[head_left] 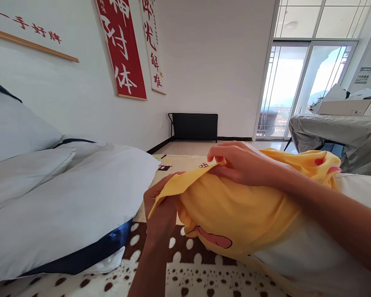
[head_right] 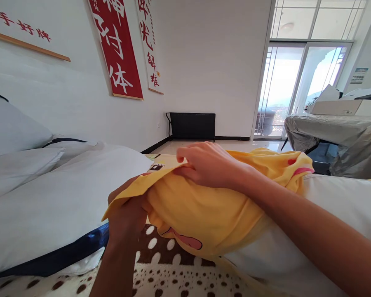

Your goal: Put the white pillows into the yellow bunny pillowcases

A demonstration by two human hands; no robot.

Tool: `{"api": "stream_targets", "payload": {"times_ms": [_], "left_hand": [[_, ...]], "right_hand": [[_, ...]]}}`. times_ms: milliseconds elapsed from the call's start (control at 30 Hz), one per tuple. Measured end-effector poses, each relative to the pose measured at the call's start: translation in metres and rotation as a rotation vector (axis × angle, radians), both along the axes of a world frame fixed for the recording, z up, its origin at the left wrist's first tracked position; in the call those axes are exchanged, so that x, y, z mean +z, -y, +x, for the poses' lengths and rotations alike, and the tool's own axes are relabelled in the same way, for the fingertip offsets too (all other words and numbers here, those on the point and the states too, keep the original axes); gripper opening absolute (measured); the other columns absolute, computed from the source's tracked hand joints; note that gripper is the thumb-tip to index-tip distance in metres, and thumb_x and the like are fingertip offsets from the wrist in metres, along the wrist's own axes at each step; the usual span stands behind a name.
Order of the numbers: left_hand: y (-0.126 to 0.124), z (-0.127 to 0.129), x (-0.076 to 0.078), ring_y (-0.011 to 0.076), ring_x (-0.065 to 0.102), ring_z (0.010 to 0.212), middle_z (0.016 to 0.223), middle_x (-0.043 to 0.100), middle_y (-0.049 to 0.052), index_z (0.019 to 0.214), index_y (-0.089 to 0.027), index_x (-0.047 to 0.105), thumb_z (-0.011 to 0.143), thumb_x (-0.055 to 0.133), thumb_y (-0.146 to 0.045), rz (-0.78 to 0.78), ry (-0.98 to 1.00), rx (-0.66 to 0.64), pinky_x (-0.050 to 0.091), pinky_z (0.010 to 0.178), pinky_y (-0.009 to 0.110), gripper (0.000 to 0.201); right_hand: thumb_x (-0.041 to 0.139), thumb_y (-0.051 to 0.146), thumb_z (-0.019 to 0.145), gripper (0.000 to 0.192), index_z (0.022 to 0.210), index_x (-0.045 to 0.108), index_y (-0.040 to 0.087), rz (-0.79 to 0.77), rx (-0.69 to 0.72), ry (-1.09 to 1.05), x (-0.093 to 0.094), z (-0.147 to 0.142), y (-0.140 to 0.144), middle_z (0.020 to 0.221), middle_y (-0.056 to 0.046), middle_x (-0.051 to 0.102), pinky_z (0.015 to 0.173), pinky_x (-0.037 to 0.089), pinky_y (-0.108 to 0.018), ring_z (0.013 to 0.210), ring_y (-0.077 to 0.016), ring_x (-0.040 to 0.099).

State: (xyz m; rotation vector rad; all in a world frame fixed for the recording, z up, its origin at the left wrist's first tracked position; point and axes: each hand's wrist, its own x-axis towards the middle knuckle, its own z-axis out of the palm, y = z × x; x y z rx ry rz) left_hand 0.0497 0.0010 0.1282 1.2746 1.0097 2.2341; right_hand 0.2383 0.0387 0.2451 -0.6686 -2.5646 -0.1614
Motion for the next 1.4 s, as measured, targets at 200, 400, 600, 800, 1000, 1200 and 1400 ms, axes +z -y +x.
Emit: {"api": "stream_targets", "payload": {"times_ms": [200, 400, 600, 800, 1000, 1200, 1400], "left_hand": [[0.0, 0.012, 0.004, 0.0085, 0.054, 0.057, 0.07, 0.062, -0.005, 0.086, -0.022, 0.061, 0.059, 0.08, -0.025, -0.017, 0.151, -0.158, 0.043, 0.052, 0.017, 0.033], [-0.004, -0.012, -0.001, 0.0194, 0.061, 0.081, 0.088, 0.067, 0.003, 0.087, -0.019, 0.068, 0.056, 0.07, -0.04, 0.08, 0.247, -0.425, 0.05, 0.066, 0.025, 0.037], [-0.009, -0.034, -0.001, 0.0207, 0.06, 0.068, 0.075, 0.068, 0.008, 0.075, -0.015, 0.073, 0.057, 0.067, -0.042, -0.048, 0.234, -0.413, 0.049, 0.062, 0.03, 0.033], [-0.016, -0.024, 0.0, 0.0102, 0.043, 0.052, 0.061, 0.054, -0.002, 0.062, -0.02, 0.067, 0.053, 0.08, -0.032, 0.002, 0.027, -0.426, 0.046, 0.058, 0.025, 0.02], [-0.018, -0.016, -0.004, 0.0151, 0.049, 0.06, 0.068, 0.058, 0.002, 0.062, -0.021, 0.063, 0.05, 0.081, -0.044, -0.004, 0.003, -0.368, 0.045, 0.054, 0.027, 0.032], [-0.028, -0.017, -0.016, 0.0128, 0.05, 0.052, 0.053, 0.054, -0.003, 0.057, -0.02, 0.055, 0.041, 0.083, -0.046, -0.03, 0.364, -0.201, 0.043, 0.046, 0.024, 0.041], [-0.022, -0.015, -0.013, 0.0118, 0.059, 0.056, 0.068, 0.065, -0.002, 0.077, -0.02, 0.063, 0.056, 0.08, -0.037, -0.044, 0.397, -0.409, 0.049, 0.049, 0.021, 0.032]], "right_hand": [[0.037, 0.04, 0.095, 0.027, 0.081, 0.05, 0.019, 0.056, -0.077, 0.072, -0.008, 0.02, -0.007, 0.071, 0.0, 0.053, 0.058, 0.025, -0.025, 0.061, -0.0121, 0.042], [0.038, 0.037, 0.094, 0.022, 0.08, 0.044, 0.021, 0.069, -0.076, -0.012, -0.011, 0.023, -0.011, 0.069, 0.002, 0.052, 0.057, 0.024, -0.025, 0.062, -0.0126, 0.042], [0.036, 0.032, 0.094, 0.023, 0.075, 0.042, 0.021, 0.056, -0.085, 0.0, -0.01, 0.023, -0.011, 0.067, 0.002, 0.048, 0.056, 0.023, -0.025, 0.059, -0.0118, 0.038], [0.037, 0.031, 0.094, 0.024, 0.073, 0.041, 0.02, 0.052, -0.095, 0.018, -0.01, 0.021, -0.01, 0.065, 0.002, 0.047, 0.055, 0.021, -0.026, 0.057, -0.0111, 0.037], [0.036, 0.033, 0.095, 0.026, 0.072, 0.038, 0.02, 0.074, -0.101, 0.017, -0.012, 0.018, -0.007, 0.066, 0.002, 0.047, 0.055, 0.02, -0.026, 0.057, -0.0109, 0.037], [0.033, 0.046, 0.095, 0.032, 0.078, 0.042, 0.02, 0.12, -0.167, 0.061, -0.012, 0.024, -0.006, 0.067, 0.001, 0.051, 0.054, 0.02, -0.027, 0.056, -0.0125, 0.038], [0.026, 0.052, 0.095, 0.04, 0.076, 0.042, 0.02, 0.224, -0.258, 0.167, -0.011, 0.046, -0.013, 0.064, 0.0, 0.048, 0.055, 0.02, -0.027, 0.055, -0.014, 0.037]]}}
